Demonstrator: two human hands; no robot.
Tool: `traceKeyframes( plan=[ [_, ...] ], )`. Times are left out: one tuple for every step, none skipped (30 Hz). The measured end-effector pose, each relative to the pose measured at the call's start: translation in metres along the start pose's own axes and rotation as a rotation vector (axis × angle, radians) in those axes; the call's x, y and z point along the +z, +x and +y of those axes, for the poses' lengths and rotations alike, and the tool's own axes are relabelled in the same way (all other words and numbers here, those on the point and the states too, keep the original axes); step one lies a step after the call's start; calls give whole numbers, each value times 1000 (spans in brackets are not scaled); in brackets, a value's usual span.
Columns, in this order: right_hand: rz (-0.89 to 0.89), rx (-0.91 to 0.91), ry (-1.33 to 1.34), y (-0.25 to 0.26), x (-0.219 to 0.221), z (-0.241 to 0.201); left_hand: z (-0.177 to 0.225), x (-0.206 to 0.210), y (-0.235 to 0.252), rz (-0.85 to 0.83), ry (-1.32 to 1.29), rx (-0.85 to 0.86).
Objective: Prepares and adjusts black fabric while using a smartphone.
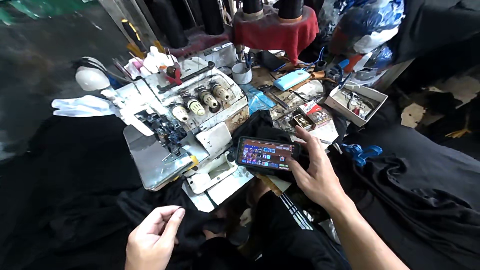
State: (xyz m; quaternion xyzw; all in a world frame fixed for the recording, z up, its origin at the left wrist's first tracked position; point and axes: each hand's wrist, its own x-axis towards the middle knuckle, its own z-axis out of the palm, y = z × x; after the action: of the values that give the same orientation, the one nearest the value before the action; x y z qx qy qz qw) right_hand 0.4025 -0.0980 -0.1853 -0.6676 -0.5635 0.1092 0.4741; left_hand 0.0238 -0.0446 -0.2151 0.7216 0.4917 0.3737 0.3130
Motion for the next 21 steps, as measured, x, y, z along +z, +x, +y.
traceKeyframes(
  plan=[
    [-3, 2, -1, 1, 0, 0, -1, 0, 0, 1, -1, 0],
    [-4, 3, -3, 2, 0, -1, -2, 0, 0, 2, -2, 4],
    [-5, 7, -4, 3, 1, 0, -2, -1, 0, 5, -2, 8],
    [-5, 11, -5, 4, 2, -1, -1, -1, 0, 6, -3, 8],
    [-3, 15, -8, 4, 2, -1, -1, -1, 0, 6, -1, 6],
    [1, 19, -10, 5, 2, -1, -1, -1, 0, 7, -3, 3],
    [7, 22, -8, 5, 2, -1, -1, -1, 0, 8, -6, 0],
    [11, 28, -4, 6, 2, -2, -2, 0, -1, 10, -11, 0],
    [15, 33, -1, 7, 2, -3, -2, 0, -1, 11, -12, 0],
    [19, 36, 0, 7, 2, -3, -2, 0, -1, 10, -12, -1],
    [22, 34, -3, 8, 3, -3, -3, 0, -1, 8, -10, 0],
    [25, 34, -6, 9, 3, -3, -3, 0, -1, 6, -7, 2],
    [26, 34, -10, 10, 4, -3, -3, 0, -1, 5, -6, 6],
    [27, 35, -10, 11, 4, -3, -3, 0, -1, 5, -4, 11],
    [28, 37, -9, 11, 4, -4, -2, -1, -1, 3, -5, 14],
    [27, 38, -9, 12, 4, -4, -2, -1, -1, 1, -9, 14],
    [29, 38, -9, 13, 5, -4, -2, -1, 0, -3, -14, 12],
    [28, 38, -7, 14, 5, -4, -2, -1, 0, -8, -18, 11],
    [29, 38, -4, 15, 5, -4, -2, -1, 0, -12, -22, 11],
    [31, 40, 1, 15, 5, -3, -2, -1, 0, -13, -25, 11],
    [27, 44, 4, 15, 5, -3, -3, -1, 0, -13, -26, 12]
  ],
)
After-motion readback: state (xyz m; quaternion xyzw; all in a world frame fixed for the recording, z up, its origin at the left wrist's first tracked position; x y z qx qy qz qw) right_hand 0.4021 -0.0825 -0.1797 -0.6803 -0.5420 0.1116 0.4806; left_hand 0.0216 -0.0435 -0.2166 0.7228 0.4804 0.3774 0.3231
